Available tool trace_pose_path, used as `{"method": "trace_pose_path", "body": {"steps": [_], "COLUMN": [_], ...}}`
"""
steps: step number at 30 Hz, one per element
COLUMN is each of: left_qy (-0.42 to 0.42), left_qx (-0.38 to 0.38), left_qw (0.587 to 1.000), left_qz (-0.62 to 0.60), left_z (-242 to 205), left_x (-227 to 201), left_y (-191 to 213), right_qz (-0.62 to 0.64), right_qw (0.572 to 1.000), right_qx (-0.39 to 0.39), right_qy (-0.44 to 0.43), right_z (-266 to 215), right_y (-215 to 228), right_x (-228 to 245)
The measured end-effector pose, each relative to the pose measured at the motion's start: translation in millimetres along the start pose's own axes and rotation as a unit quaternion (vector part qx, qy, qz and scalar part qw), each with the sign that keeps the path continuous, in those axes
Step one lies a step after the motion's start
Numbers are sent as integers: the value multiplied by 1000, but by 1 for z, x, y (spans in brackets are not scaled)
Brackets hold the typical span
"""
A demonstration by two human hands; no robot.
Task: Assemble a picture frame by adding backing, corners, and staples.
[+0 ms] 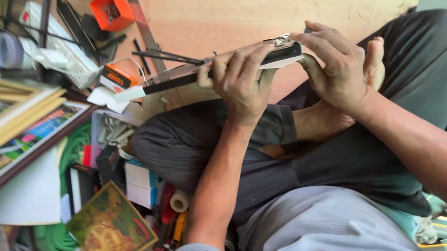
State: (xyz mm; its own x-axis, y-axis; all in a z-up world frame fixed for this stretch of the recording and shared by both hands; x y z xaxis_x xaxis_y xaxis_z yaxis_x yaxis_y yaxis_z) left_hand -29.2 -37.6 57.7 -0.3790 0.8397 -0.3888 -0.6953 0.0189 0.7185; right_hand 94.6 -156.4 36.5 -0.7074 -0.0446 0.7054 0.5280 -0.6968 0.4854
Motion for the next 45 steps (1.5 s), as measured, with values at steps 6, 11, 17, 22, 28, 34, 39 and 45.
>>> {"method": "trace_pose_path", "body": {"steps": [6, 11, 17, 22, 28, 34, 39, 45], "left_qy": [3, -5, -5, -30, 70, 129, 78, 114], "left_qx": [5, -9, -9, 57, 163, 279, 239, 328], "left_qw": [1000, 1000, 999, 987, 975, 942, 956, 928], "left_qz": [-6, -27, -41, -147, -132, -132, -149, -132], "left_z": [-9, -11, 13, 24, 61, 73, 82, 89], "left_x": [6, 10, 7, 14, 20, 32, 35, 26], "left_y": [-2, -5, -2, -21, -32, -48, -54, -33], "right_qz": [-7, -11, -51, -41, -48, -35, 55, 20], "right_qw": [999, 998, 992, 991, 989, 991, 997, 993], "right_qx": [38, 63, 98, 108, 126, 108, 56, 38], "right_qy": [-4, 31, 64, 64, 62, 73, -18, 107], "right_z": [-4, -5, 10, 12, 20, 27, 34, 34], "right_y": [-7, -12, -8, -7, -3, -6, -11, -8], "right_x": [-4, -17, -23, -27, -31, -33, -38, -37]}}
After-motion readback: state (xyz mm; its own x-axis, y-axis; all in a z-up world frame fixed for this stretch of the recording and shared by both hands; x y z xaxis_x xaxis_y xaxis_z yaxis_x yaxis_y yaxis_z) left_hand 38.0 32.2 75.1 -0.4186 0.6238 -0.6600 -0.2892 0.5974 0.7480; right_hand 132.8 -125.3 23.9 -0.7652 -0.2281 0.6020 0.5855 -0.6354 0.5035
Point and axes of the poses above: each hand's wrist, its own z-axis towards the middle knuckle, its own y-axis out of the back of the hand, x = y × z, the point moved 5 cm from there along z, towards the middle knuckle, and after that the axes turned 1 degree about y, right-handed, at the moved point
